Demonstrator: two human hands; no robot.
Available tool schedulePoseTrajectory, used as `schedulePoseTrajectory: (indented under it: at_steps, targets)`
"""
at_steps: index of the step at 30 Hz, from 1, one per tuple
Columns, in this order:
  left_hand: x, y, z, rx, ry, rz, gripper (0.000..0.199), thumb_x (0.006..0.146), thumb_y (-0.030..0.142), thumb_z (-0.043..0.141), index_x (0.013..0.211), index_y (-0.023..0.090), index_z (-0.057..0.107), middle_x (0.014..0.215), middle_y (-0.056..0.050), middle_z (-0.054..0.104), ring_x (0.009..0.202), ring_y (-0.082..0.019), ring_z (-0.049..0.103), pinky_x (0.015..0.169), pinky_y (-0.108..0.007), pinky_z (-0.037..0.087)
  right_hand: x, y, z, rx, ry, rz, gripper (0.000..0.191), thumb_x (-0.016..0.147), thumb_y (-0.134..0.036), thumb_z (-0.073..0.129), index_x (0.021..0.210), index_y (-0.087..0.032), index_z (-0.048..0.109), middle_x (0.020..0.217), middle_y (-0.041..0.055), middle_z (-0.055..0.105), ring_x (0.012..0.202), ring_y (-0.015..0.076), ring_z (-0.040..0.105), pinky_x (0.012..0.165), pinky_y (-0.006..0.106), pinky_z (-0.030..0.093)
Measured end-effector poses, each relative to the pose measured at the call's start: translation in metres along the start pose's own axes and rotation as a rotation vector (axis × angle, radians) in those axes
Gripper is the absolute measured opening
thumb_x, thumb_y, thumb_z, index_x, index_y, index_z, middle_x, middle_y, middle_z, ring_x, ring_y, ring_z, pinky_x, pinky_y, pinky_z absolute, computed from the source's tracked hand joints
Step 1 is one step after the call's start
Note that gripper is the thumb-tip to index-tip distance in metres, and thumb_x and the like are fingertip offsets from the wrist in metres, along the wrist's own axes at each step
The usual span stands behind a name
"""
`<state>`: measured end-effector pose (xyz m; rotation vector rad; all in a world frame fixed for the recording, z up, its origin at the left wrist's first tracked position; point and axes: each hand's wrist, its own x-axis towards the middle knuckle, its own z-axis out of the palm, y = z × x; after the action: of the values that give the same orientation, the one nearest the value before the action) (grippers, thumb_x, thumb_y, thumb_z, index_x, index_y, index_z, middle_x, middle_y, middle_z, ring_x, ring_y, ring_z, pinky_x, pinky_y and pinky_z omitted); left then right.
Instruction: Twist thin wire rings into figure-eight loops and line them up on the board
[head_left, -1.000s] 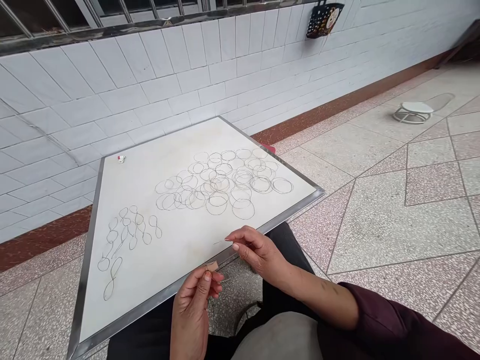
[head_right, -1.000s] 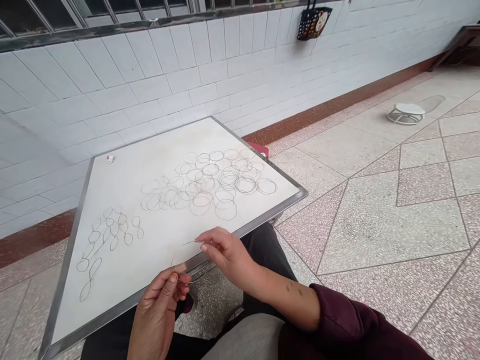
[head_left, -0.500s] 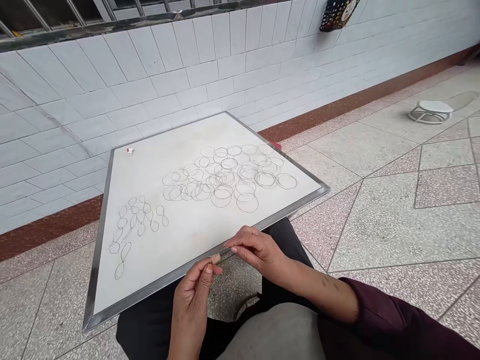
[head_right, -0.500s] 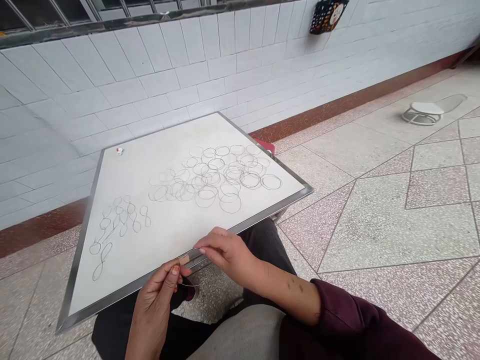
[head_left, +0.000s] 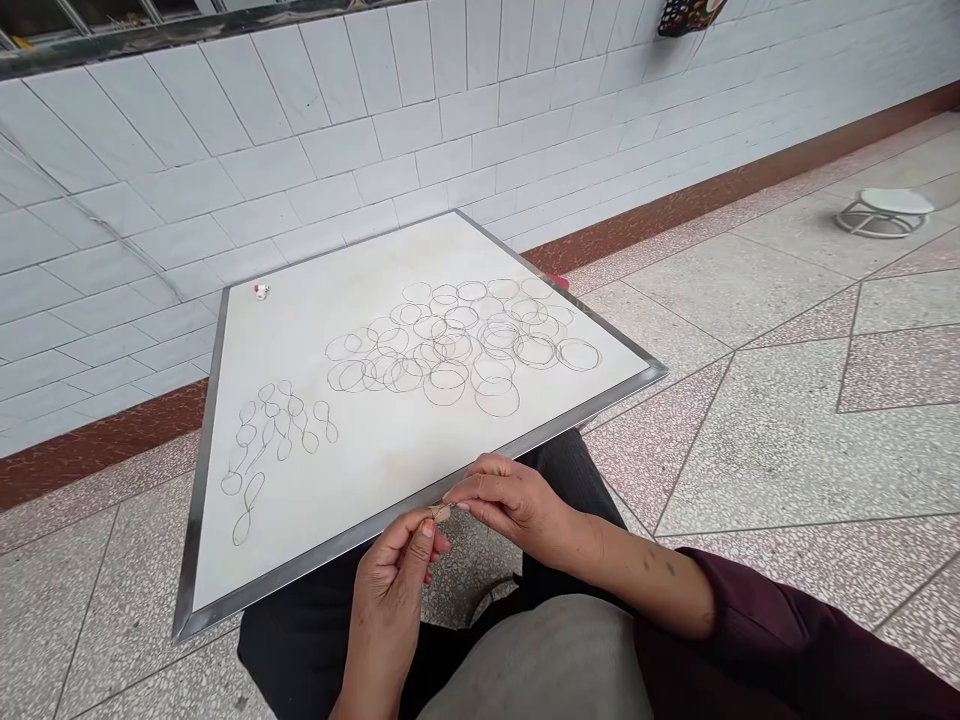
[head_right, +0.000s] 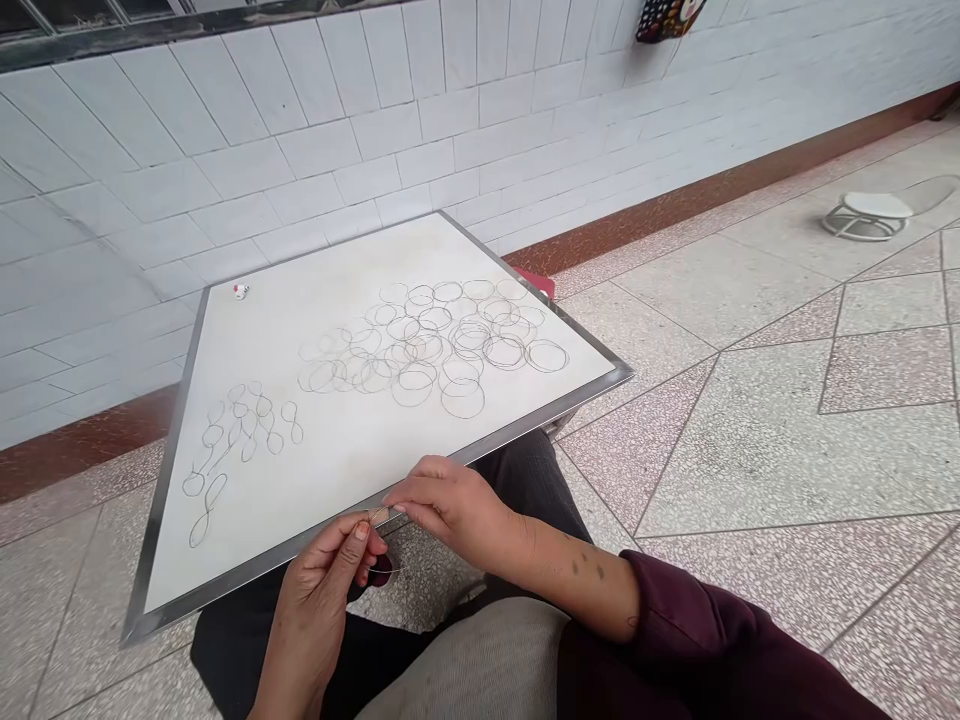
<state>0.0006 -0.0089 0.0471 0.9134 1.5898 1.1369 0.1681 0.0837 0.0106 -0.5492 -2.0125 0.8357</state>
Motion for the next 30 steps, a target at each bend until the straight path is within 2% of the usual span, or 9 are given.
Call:
schedulePoseTrajectory:
  at_steps: [9,16,20,26,30]
  targets:
    - [0.001,0.003,0.005,-0.135,-0.081,-0.044,0.029,0.083,0.045,0.065,0.073,0.018,0.070,0.070,-0.003,0.061,0.064,-0.014,0.049,0.058,-0.024,0.042,-0.001,0.000,-0.002,-0.102,-0.006,-0.083,0.019,0.095,-0.020,0.057,0.108,-0.021,0.071,0.087,0.0066,0.067,0.083,0.0155,0.062,0.071,0.026,0.053]
    - [0.001,0.000,0.003,-0.135,-0.132,-0.076,0.027,0.083,0.044,0.065,0.082,0.018,0.072,0.071,-0.003,0.062,0.066,-0.015,0.050,0.058,-0.025,0.042,-0.001,0.000,-0.001,-0.077,-0.010,-0.089,0.016,0.094,-0.021,0.059,0.104,-0.022,0.072,0.085,0.0053,0.067,0.082,0.0149,0.060,0.073,0.027,0.052]
    - [0.002,-0.002,0.000,-0.109,-0.133,-0.067,0.023,0.082,0.041,0.067,0.082,0.019,0.075,0.077,-0.004,0.065,0.073,-0.016,0.052,0.065,-0.026,0.042,0.000,0.000,-0.003,-0.081,-0.033,-0.107,0.016,0.095,-0.024,0.059,0.104,-0.020,0.071,0.086,0.0058,0.068,0.082,0.0144,0.060,0.072,0.026,0.052]
    - [0.005,-0.007,-0.005,-0.325,-0.279,-0.237,0.021,0.076,0.037,0.076,0.084,0.018,0.078,0.078,-0.005,0.065,0.070,-0.014,0.053,0.065,-0.026,0.042,0.001,0.004,-0.006,-0.085,-0.093,-0.140,0.016,0.095,-0.026,0.059,0.102,-0.021,0.072,0.087,0.0058,0.068,0.081,0.0149,0.059,0.071,0.026,0.051]
    - [0.005,-0.009,-0.003,-0.461,-0.328,-0.309,0.016,0.074,0.031,0.078,0.082,0.017,0.078,0.082,-0.006,0.067,0.072,-0.014,0.056,0.067,-0.025,0.044,0.001,0.006,-0.006,-0.087,-0.101,-0.166,0.015,0.095,-0.026,0.059,0.100,-0.021,0.072,0.085,0.0052,0.066,0.078,0.0143,0.057,0.069,0.026,0.050]
